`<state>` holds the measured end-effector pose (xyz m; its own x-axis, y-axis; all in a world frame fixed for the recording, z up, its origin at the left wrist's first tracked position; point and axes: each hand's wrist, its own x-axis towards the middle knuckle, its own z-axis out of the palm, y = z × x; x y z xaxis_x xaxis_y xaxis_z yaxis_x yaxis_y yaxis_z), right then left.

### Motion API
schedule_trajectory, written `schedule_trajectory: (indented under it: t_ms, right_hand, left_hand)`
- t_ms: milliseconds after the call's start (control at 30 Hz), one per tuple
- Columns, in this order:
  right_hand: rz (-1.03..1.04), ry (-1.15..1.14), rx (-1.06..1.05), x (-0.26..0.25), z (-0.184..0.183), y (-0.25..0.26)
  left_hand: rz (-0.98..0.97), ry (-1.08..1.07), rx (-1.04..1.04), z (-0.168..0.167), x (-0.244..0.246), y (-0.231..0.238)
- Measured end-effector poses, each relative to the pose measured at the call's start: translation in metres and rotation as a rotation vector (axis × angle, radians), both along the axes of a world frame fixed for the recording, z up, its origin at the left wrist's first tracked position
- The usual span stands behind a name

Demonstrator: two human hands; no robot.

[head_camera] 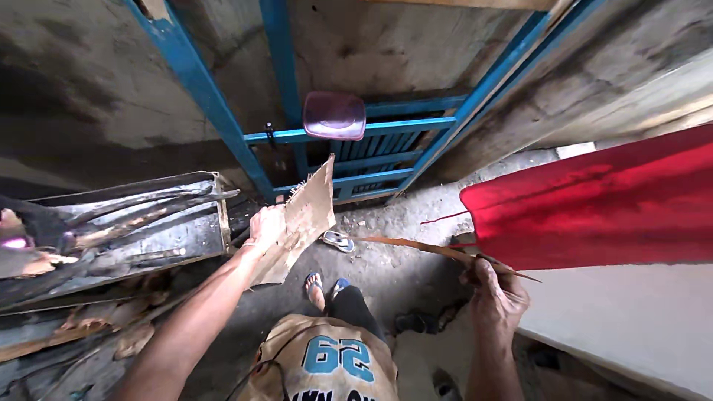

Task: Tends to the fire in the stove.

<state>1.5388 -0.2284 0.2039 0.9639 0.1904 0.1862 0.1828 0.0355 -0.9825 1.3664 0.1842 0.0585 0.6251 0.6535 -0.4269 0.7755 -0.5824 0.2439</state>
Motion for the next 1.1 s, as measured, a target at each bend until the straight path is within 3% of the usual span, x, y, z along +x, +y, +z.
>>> schedule_trajectory:
  t_ms: [567, 1100]
  right_hand:
    - [-0.137, -0.078, -0.051, -0.024, 0.012, -0.018]
    - [-0.176, -0.102, 0.014, -0.022, 0.002, -0.023]
  left_hand:
    - [-0.036, 0.003, 0.017, -0.009, 0.01, 0.035]
    - [-0.055, 0.02, 0.052, -0.009, 0.016, 0.035]
